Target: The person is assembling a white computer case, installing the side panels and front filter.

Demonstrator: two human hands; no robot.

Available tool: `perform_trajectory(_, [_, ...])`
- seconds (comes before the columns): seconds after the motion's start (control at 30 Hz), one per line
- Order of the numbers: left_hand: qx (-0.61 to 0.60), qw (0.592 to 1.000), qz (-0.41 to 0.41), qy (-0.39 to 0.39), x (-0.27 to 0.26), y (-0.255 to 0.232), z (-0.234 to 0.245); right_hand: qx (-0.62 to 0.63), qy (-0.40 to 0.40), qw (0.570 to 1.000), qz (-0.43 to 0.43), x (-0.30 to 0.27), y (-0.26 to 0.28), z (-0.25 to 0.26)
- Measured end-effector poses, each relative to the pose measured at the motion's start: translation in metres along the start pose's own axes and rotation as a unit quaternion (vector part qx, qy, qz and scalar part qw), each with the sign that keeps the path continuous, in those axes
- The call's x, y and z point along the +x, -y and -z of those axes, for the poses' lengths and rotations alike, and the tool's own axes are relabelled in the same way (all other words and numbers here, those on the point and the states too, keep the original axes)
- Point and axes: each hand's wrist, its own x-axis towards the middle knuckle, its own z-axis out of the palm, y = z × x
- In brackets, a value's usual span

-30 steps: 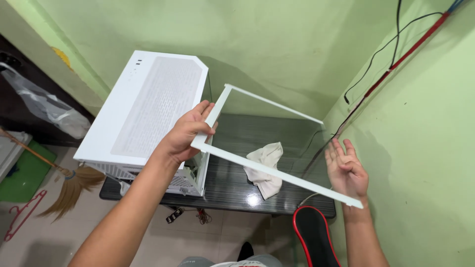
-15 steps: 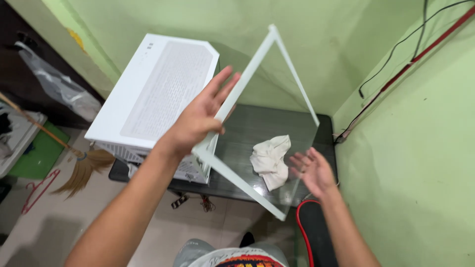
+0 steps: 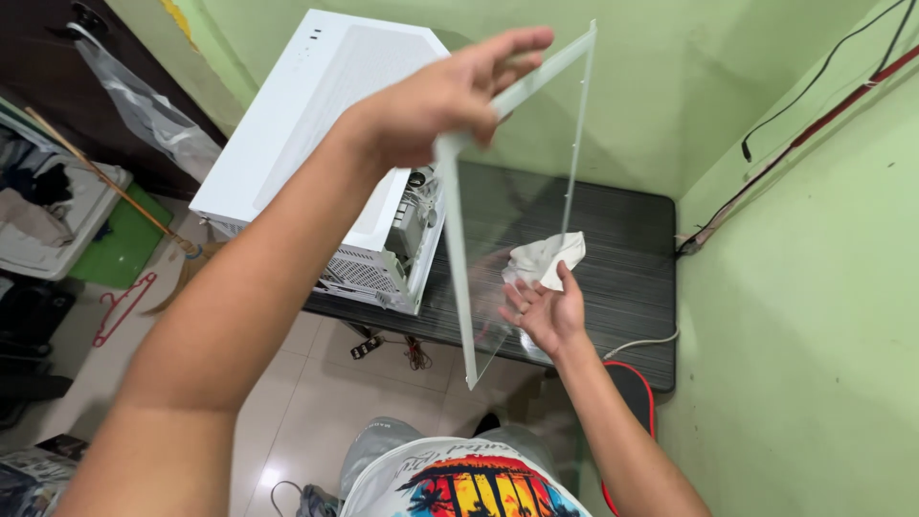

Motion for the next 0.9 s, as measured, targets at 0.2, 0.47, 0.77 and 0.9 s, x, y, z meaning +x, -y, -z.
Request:
perform_trajectory(0.2, [0.312,0.948,0.061,-0.005,-0.077,-0.001,-0.047,-0.023,-0.053,0.993,0.102,0.030,0.043,0.024])
perform_trajectory(0.47, [0.380,0.887,0.013,-0.263,-0.151,0.070,-0.138,-0.129,-0.033,0.948,0.287,0.072,0.102,0.014])
perform_trajectory(0.77, [0.356,0.831,0.043,-0.425,-0.176,0.119,-0.174,-0.217,-0.068,0.907,0.355,0.116,0.107,-0.004])
perform_trajectory(0.9, [0.291,0.833,0.089,-0.462,-0.179,0.146,-0.168,-0.282,-0.021,0.889,0.362,0.153,0.116,-0.004])
